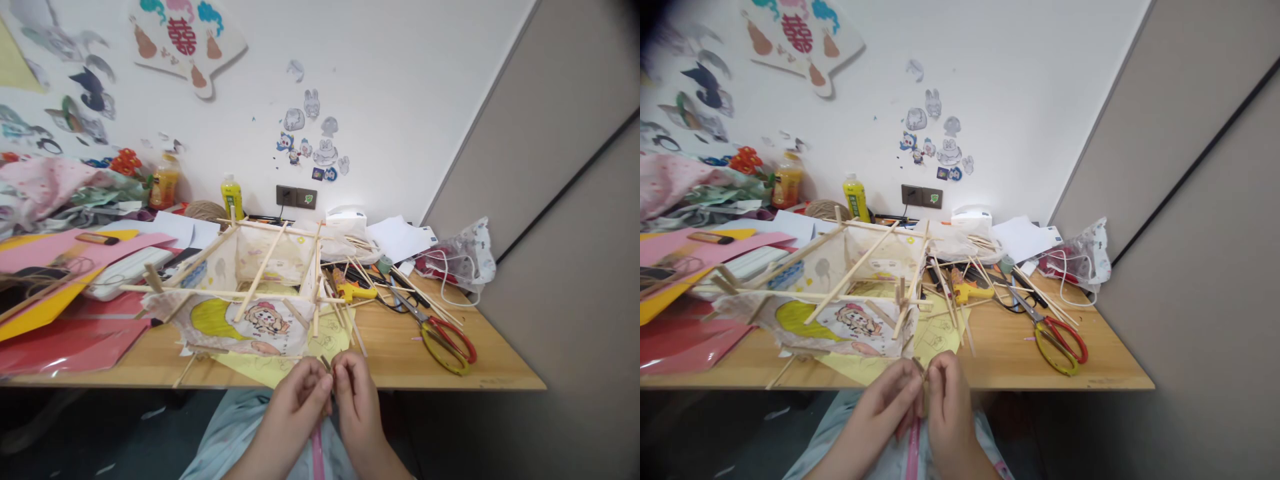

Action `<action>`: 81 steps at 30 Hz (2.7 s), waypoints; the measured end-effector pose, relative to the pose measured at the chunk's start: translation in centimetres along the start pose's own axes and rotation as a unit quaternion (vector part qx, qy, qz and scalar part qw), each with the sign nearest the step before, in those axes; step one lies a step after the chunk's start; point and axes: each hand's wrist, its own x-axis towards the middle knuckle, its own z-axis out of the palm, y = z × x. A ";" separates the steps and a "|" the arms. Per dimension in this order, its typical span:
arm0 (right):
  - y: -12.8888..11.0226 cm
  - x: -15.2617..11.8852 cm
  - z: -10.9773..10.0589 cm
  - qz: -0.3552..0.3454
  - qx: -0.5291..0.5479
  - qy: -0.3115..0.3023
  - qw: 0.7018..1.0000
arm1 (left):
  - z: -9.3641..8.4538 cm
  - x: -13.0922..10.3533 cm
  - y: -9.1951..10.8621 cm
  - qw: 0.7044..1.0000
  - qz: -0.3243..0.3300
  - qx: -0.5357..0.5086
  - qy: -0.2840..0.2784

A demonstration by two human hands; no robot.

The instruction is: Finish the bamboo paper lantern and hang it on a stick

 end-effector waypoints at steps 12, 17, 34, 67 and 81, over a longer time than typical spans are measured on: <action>-0.3 -0.3 0.5 0.074 0.097 -0.016 0.992 | -0.8 0.3 -0.4 0.998 -0.006 0.049 0.026; -0.4 0.1 0.5 0.093 0.126 -0.011 0.988 | -0.7 0.4 -0.6 0.999 -0.022 0.026 0.027; 0.2 0.0 -0.3 0.125 0.139 -0.134 0.973 | -1.6 0.1 1.2 0.995 -0.081 0.048 -0.030; -1.8 -0.7 -1.8 -0.130 -0.107 -0.166 0.972 | -2.1 0.6 0.6 0.993 -0.118 -0.019 0.015; -2.3 -1.3 -1.7 -0.116 -0.118 -0.226 0.960 | -1.5 0.4 0.0 0.997 -0.033 0.020 0.066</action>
